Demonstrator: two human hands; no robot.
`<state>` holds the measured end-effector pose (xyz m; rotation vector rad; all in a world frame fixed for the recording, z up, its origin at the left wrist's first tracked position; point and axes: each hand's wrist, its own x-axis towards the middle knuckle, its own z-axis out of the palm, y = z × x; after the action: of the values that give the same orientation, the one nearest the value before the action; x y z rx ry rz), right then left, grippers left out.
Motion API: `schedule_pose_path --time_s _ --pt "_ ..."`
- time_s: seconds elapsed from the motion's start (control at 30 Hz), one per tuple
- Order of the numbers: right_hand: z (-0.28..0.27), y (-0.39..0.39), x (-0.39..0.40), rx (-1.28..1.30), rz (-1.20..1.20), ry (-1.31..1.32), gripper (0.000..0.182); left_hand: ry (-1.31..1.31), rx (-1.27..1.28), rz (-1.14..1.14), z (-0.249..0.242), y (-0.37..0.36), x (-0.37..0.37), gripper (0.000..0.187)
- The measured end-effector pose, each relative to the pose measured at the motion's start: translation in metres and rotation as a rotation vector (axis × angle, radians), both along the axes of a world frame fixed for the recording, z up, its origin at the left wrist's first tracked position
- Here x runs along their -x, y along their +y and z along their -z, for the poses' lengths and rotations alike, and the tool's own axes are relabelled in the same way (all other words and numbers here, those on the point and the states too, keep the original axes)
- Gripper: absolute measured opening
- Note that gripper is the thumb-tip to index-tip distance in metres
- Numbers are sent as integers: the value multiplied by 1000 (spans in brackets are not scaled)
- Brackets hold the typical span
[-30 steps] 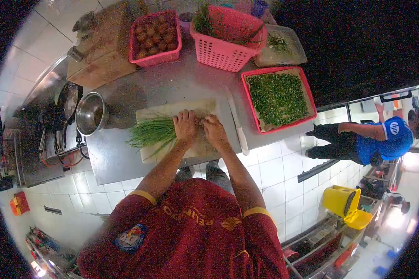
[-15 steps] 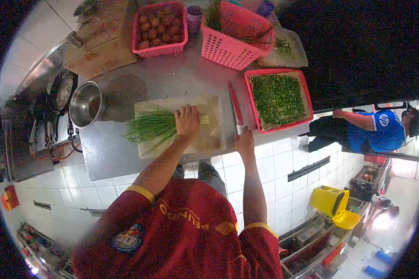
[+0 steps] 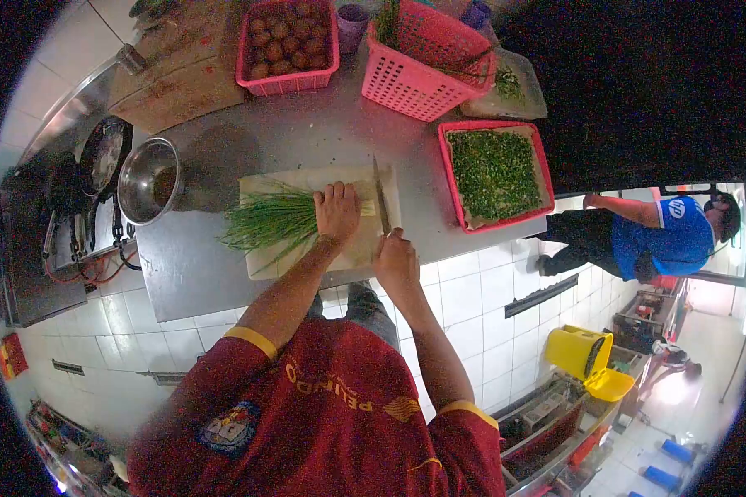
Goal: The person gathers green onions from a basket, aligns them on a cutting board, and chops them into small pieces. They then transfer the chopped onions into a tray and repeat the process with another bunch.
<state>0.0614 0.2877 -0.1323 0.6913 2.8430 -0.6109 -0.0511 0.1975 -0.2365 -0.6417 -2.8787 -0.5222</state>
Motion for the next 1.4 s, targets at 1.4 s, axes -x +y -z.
schedule_pose_path --time_s 1.4 --pt "-32 -38 -29 29 106 -261 30 -88 17 12 -1 2 3 31"
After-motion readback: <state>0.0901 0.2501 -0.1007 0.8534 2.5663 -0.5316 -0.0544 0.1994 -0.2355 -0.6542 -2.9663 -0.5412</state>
